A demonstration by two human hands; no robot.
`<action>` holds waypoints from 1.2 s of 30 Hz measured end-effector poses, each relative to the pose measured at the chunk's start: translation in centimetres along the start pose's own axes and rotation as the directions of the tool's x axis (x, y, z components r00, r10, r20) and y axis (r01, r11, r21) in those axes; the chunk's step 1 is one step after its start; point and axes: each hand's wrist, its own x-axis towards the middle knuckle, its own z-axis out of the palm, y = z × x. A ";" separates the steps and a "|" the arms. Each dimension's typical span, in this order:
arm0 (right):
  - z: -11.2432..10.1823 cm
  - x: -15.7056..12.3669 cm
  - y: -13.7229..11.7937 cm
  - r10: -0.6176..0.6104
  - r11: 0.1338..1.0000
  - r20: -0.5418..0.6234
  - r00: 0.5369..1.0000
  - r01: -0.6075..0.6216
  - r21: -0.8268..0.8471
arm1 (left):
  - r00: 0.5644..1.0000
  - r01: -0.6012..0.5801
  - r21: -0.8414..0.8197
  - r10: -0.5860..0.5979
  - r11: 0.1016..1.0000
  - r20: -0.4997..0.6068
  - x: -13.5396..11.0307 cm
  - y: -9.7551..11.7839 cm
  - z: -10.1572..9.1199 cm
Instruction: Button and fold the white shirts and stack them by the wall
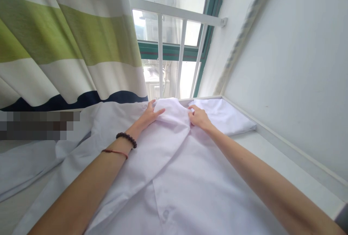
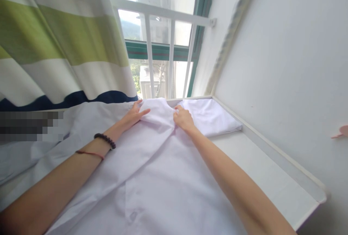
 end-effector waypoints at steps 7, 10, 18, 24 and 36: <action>-3.0 -0.7 -5.3 0.077 0.903 0.268 0.960 0.047 -0.428 | 0.982 0.103 0.324 -0.148 0.940 0.119 -2.3 2.8 -2.1; -3.1 -0.4 -6.9 0.061 0.947 0.298 0.953 0.039 -0.319 | 0.944 0.138 0.536 -0.273 0.833 0.183 -4.6 4.3 -4.0; -0.2 0.5 -4.6 0.143 0.984 0.314 0.939 -0.102 -0.143 | 0.893 0.108 0.833 -0.420 0.543 0.158 -10.5 4.2 -7.2; -0.2 1.3 -1.1 0.196 0.977 0.278 0.940 -0.164 -0.133 | 0.851 0.000 0.831 -0.436 0.556 0.292 -10.7 3.6 -7.6; -0.6 1.5 -0.5 0.200 0.975 0.104 0.974 -0.187 -0.123 | 0.712 0.252 0.658 -0.596 0.710 0.371 -12.5 5.3 -10.1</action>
